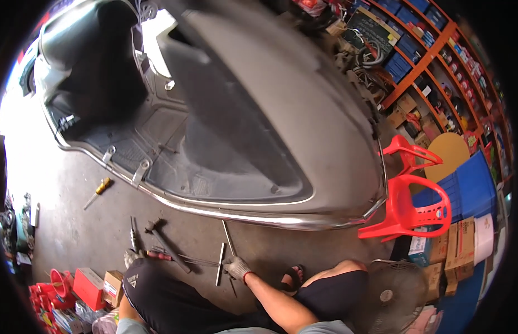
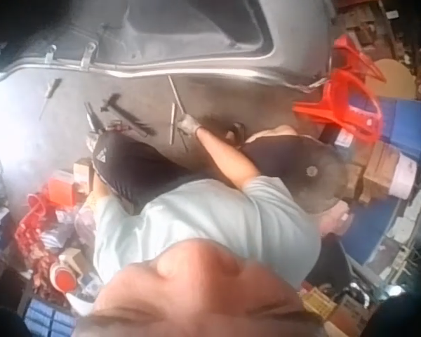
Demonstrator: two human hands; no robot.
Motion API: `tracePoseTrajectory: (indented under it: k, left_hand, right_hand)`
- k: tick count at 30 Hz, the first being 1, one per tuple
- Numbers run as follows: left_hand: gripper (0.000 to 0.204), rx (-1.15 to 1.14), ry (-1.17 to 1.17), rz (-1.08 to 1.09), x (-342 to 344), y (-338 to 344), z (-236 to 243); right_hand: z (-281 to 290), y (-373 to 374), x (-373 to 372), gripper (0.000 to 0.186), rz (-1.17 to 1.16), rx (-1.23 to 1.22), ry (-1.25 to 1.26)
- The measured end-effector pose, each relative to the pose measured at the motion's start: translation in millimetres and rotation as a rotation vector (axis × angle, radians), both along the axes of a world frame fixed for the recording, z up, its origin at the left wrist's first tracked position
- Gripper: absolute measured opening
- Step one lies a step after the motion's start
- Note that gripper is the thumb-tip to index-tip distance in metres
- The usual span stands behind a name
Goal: Disassembling the front panels and frame components of a motor scooter.
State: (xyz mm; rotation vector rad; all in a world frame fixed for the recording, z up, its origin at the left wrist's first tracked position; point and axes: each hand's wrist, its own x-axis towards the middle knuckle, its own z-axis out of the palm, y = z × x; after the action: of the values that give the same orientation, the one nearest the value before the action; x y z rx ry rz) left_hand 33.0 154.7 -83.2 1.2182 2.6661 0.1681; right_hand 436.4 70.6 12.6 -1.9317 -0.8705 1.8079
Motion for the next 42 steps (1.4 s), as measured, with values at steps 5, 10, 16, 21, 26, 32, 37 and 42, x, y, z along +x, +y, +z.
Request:
tracePoseTrajectory:
  k: [5,10,16,21,26,32,37,42]
  left_hand:
    - [0.057,-0.025,-0.102,-0.111,-59.3,11.1,26.6]
    - [0.045,0.424,-0.313,-0.291,11.8,83.4,198.2]
    - [0.042,0.925,-0.664,-0.685,128.7,102.8,461.8]
    - [0.055,1.158,-0.938,-0.881,227.2,89.5,570.1]
    - [0.068,1.161,-0.943,-0.821,279.6,97.6,593.1]
    - [0.057,1.171,-1.059,-0.778,286.2,109.8,582.0]
    - [0.033,1.209,-1.167,-0.87,287.9,105.6,581.0]
    - [0.03,1.175,-1.079,-0.907,290.2,110.5,576.2]
  right_hand:
    - [-17.3,17.4,-22.3,0.017,-0.074,0.038,0.103]
    - [-17.0,23.1,-12.2,0.016,-0.209,0.042,0.209]
    - [-5.8,35.8,-30.9,0.015,-0.269,-0.021,0.28]
    - [1.2,45.0,-31.6,0.01,-0.32,0.017,0.289]
    - [8.1,48.1,-25.8,0.012,-0.362,0.052,0.246]
    - [-6.2,44.9,-21.7,0.014,-0.42,0.098,0.347]
    - [-16.0,45.0,-24.9,0.018,-0.335,0.118,0.327]
    - [-26.5,47.2,-18.9,0.018,-0.387,0.093,0.345]
